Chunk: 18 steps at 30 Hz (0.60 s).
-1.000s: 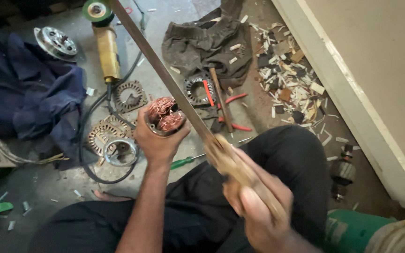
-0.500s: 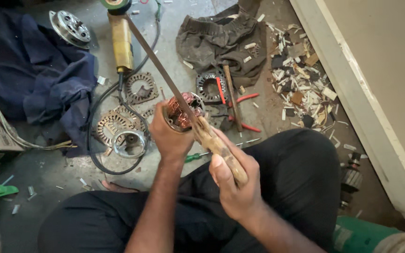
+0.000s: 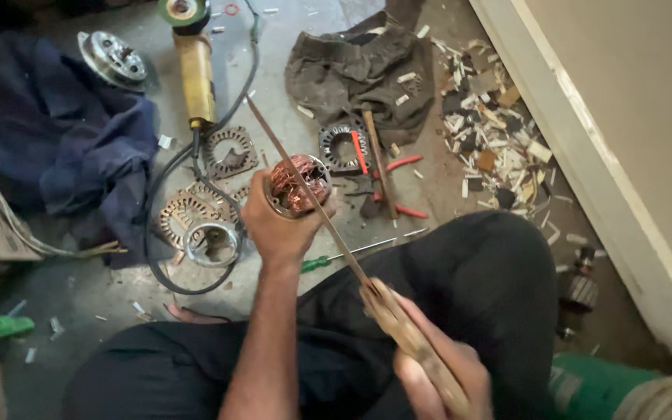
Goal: The person sits on the floor holding an electric motor armature with copper windings and saws through the copper coils with a hand hacksaw, rotating the armature to cut different sides. At the end they hold up the part and touch a phone on their lap.
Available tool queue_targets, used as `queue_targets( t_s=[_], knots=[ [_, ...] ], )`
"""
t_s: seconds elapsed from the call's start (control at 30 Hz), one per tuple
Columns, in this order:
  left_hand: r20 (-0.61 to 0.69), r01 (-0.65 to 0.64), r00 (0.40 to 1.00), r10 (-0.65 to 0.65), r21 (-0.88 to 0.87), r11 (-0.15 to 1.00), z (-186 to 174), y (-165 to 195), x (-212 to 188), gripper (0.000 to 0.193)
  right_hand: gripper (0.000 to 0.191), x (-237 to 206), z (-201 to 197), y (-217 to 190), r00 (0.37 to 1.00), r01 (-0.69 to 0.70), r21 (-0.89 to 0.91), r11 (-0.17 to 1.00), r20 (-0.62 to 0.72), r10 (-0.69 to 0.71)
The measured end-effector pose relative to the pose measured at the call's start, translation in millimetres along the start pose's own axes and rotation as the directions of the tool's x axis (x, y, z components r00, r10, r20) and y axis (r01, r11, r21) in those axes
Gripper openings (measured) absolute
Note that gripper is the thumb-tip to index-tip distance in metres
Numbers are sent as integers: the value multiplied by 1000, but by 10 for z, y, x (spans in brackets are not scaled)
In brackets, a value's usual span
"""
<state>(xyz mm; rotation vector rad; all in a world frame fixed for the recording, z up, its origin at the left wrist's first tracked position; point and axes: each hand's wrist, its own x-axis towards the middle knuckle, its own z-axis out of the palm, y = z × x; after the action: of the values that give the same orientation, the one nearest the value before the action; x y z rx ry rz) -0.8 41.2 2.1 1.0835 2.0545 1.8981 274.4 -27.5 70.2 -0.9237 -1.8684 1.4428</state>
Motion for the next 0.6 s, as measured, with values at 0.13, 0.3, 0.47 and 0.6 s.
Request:
queue_targets(
  t_s=[0.13,0.3,0.47,0.6],
  knots=[
    [14,100,995,-99,-172,980,55,-26,2,71,66,-292,-290,326,978,-172,222,960,156,140],
    [-36,91,995,-91,2,996,18,-66,43,67,76,-141,-644,-202,950,26,293,956,291,-115],
    [3,-3,1000,3,-69,998,-30,-128,-59,69,68,476,28,-506,983,178,557,811,-137,-121],
    [-61,-118,991,122,71,990,-36,-129,-91,71,58,948,408,-430,993,114,451,885,-90,-82]
  ],
)
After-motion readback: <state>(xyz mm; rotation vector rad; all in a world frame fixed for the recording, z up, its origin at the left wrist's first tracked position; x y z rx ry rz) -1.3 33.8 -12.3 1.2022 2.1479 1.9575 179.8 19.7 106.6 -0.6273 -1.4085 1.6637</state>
